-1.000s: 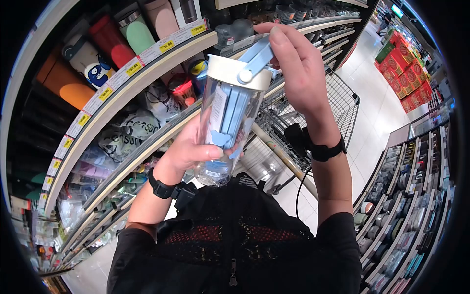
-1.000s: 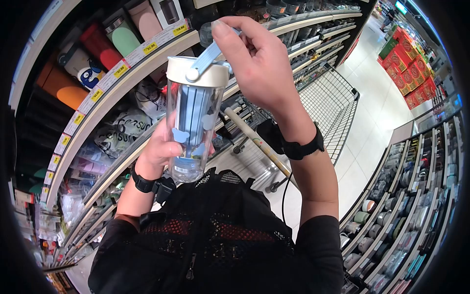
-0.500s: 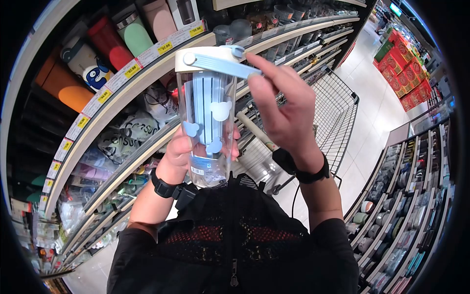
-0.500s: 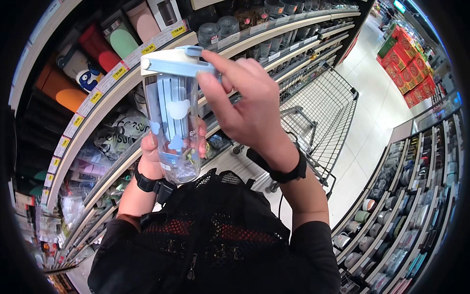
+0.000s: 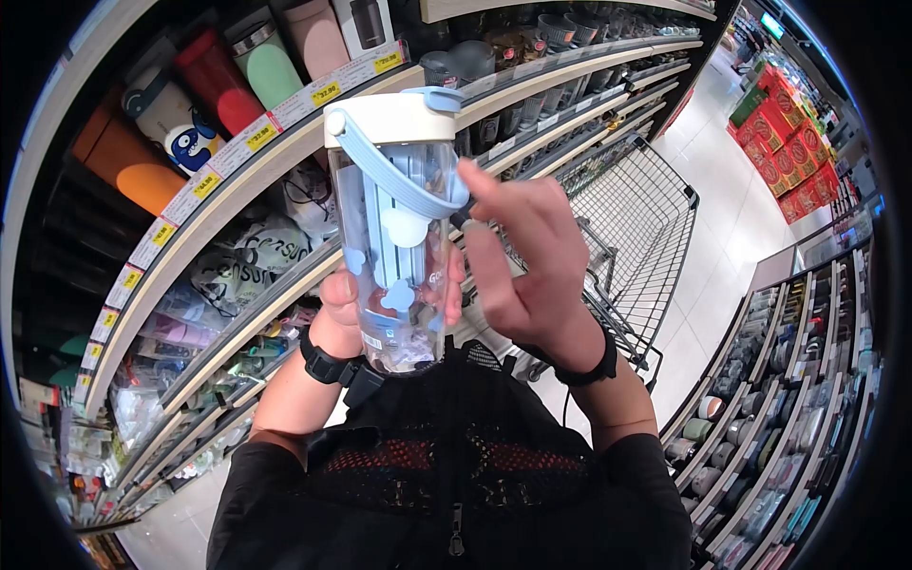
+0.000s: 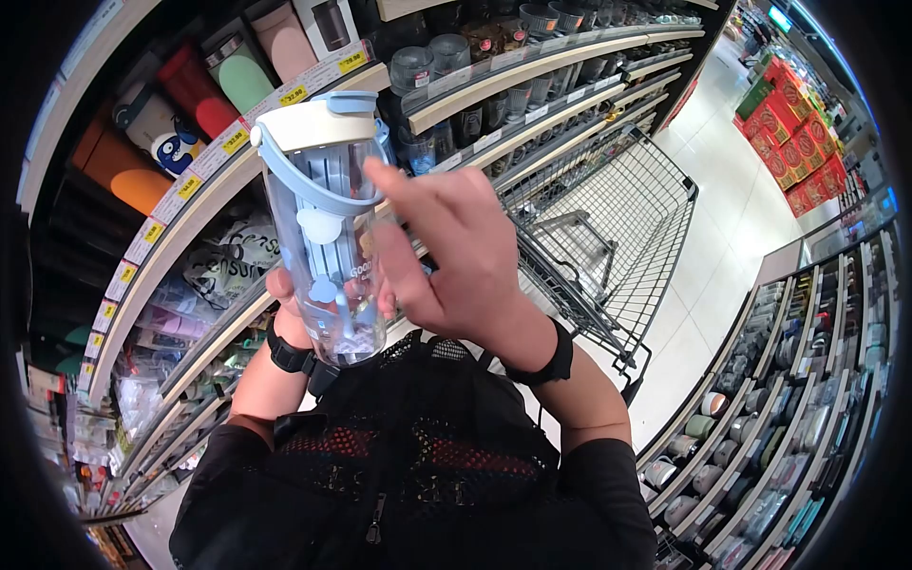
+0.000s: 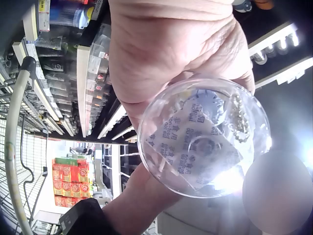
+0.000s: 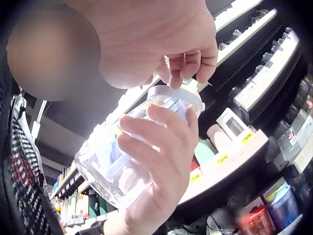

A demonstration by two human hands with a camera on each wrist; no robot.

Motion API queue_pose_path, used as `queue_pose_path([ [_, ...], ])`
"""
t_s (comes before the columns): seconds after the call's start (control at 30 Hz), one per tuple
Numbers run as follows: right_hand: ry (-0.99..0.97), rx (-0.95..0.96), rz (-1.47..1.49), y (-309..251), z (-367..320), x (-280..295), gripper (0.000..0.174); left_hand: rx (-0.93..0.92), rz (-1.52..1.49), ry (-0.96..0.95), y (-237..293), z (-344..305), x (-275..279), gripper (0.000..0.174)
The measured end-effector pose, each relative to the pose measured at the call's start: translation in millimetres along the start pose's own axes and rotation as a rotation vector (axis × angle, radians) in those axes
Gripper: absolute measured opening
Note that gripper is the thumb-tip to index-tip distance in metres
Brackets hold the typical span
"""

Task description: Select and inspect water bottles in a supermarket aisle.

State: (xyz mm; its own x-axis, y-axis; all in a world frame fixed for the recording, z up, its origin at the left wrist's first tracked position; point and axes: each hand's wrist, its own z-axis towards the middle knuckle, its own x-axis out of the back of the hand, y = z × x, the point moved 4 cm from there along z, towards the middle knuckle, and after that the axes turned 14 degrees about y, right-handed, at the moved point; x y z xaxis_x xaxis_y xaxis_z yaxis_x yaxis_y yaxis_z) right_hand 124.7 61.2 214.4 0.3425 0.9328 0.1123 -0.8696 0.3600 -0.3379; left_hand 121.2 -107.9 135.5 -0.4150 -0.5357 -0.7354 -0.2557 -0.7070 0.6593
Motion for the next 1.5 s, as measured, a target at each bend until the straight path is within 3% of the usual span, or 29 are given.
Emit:
queue_pose_path([
  [0.03, 0.0, 0.0, -0.001, 2.8, -0.8, -0.9, 0.046, 0.012, -0.036, -0.045, -0.8, 1.5, -1.7, 0.092],
  [0.1, 0.07, -0.269, 0.219, 18.5, -3.8, -2.1, 0.044, 0.02, -0.082, -0.075, -2.4, 2.7, -1.3, 0.092],
  [0.13, 0.072, -0.269, 0.218, 19.2, -1.6, -2.1, 0.044, 0.028, -0.127, -0.106, -2.9, 2.9, -1.6, 0.092],
  [0.2, 0.028, -0.501, 0.367, 23.8, 4.0, -3.3, 0.051, 0.04, -0.111, -0.089, -4.0, 1.4, 0.8, 0.094],
  [0.27, -0.082, -0.68, 0.502, 27.5, 12.3, -6.6, 0.069, 0.051, -0.095, -0.073, -6.1, 2.5, 1.4, 0.096],
  [0.3, -0.079, -0.681, 0.5, 28.5, 15.7, -9.5, 0.069, 0.064, -0.111, -0.105, -7.5, 3.5, -0.4, 0.098],
  [0.37, -0.07, -0.903, 0.709, 33.5, 17.4, -22.0, 0.083, 0.079, -0.127, -0.14, -10.2, 4.4, -1.7, 0.099],
  [0.4, -0.148, -0.966, 0.716, 40.4, 16.2, -26.7, 0.096, 0.114, -0.114, -0.146, -14.1, 3.4, -1.0, 0.1],
  [0.5, -0.209, -0.896, 0.851, 38.2, 14.1, -38.2, 0.1, 0.19, -0.064, -0.109, -18.2, -3.7, -3.7, 0.099],
  [0.57, -0.202, -0.931, 0.889, 34.6, 15.8, -38.5, 0.101, 0.183, 0.096, 0.038, -11.4, -5.9, -8.8, 0.097],
  [0.63, -0.162, -0.916, 0.923, 34.9, 16.5, -35.8, 0.099, 0.199, 0.059, -0.012, -9.2, -3.4, -9.4, 0.098],
  [0.7, -0.108, -0.885, 0.881, 32.9, 16.2, -32.4, 0.099, -0.019, 0.318, 0.163, 4.8, -0.5, -8.9, 0.102],
  [0.77, -0.051, -0.855, 0.838, 36.7, 14.6, -31.1, 0.1, -0.044, 0.449, 0.185, 9.0, 0.1, 9.3, 0.108],
  [0.83, -0.005, -0.51, 0.586, 39.0, 13.7, -28.0, 0.104, -0.516, 1.177, 0.234, 21.9, 0.6, 2.8, 0.112],
  [0.87, -0.056, -0.477, 0.543, 37.5, 10.9, -27.5, 0.11, -0.629, 1.253, 0.268, 22.9, -0.4, -2.9, 0.113],
  [0.97, -0.085, -0.324, 0.442, 31.1, -2.3, -28.2, 0.113, -0.628, 1.319, 0.412, 15.1, -2.7, 4.6, 0.109],
  [1.0, -0.052, -0.278, 0.44, 28.3, -6.0, -31.2, 0.113, -0.656, 1.26, 0.451, 10.4, -2.5, 4.7, 0.096],
  [1.1, -0.062, -0.162, 0.384, 18.5, -5.9, -27.7, 0.111, -0.72, 1.454, 0.335, 9.8, -2.0, 0.1, 0.082],
  [1.13, -0.062, -0.137, 0.364, 18.3, -6.3, -27.4, 0.109, -0.682, 1.393, 0.389, 9.2, -2.9, 0.6, 0.073],
  [1.23, -0.008, -0.233, 0.389, 18.9, -12.7, -26.1, 0.098, -0.656, 1.298, 0.415, 5.7, -3.4, 7.7, 0.074],
  [1.37, -0.002, -0.206, 0.344, 16.5, -15.6, -21.8, 0.099, -0.595, 1.385, 0.37, 1.3, -3.9, 18.2, 0.081],
  [1.5, -0.169, -0.468, 0.378, 34.8, -46.4, -26.9, 0.107, -0.458, 1.326, 0.369, -4.5, -9.7, 38.5, 0.09],
])
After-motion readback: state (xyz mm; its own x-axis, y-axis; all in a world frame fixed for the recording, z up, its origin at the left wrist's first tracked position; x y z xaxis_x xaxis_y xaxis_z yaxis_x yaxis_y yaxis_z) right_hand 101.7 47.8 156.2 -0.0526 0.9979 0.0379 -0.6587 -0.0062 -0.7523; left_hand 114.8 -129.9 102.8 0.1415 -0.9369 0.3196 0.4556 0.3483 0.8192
